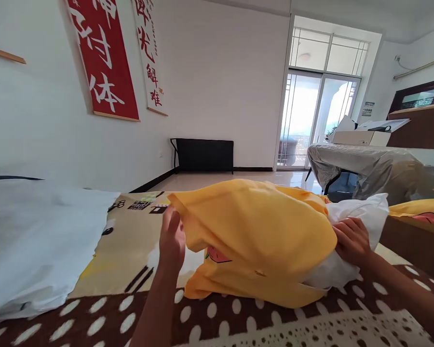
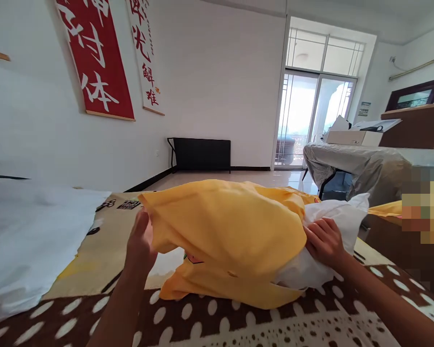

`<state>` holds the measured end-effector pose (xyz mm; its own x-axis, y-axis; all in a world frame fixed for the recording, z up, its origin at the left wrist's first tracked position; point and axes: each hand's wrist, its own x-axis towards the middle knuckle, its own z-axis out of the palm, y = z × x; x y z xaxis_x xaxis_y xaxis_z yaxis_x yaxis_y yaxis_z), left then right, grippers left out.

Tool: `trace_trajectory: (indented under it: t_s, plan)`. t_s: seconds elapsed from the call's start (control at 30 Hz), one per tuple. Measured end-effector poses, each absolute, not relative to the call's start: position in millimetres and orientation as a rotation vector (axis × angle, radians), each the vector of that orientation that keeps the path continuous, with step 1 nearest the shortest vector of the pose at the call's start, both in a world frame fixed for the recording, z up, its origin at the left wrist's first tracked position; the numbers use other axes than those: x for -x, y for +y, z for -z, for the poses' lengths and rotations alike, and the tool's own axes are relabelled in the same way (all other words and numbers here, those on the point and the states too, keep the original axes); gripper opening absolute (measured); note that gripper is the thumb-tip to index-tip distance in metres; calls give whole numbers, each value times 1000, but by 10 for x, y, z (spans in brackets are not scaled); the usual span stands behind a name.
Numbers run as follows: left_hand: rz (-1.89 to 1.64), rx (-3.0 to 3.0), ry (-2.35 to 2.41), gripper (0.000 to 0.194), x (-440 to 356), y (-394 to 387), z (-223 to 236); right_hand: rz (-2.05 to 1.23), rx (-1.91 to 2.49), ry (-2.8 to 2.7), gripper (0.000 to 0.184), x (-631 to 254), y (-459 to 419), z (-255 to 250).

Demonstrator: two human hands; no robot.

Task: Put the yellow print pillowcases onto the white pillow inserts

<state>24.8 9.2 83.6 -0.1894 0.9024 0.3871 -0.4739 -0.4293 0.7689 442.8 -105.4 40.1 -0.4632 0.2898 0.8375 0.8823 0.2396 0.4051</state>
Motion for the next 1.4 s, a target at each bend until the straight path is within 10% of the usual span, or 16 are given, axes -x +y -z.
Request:
trace_trajectory:
  t_s: [0.43, 0.6, 1.0, 1.4]
  plan:
    - [-1526, -1339, 581, 49, -415, -328, -856, 769, 1019, -1165, 25, -3346, -960, -1075]
    - [-1498, -1197, 620, 46, -421, -500, -750, 854, 886, -1659, 33, -2404, -1113, -1321]
    - [-1171, -1065, 210, 92, -446, -433, -779, 303, 701, -1422, 10, -2439, -425, -888]
    - [-1361, -2182, 523, 14, -744, -318, -606, 99, 646, -1303, 13, -2566, -281, -529]
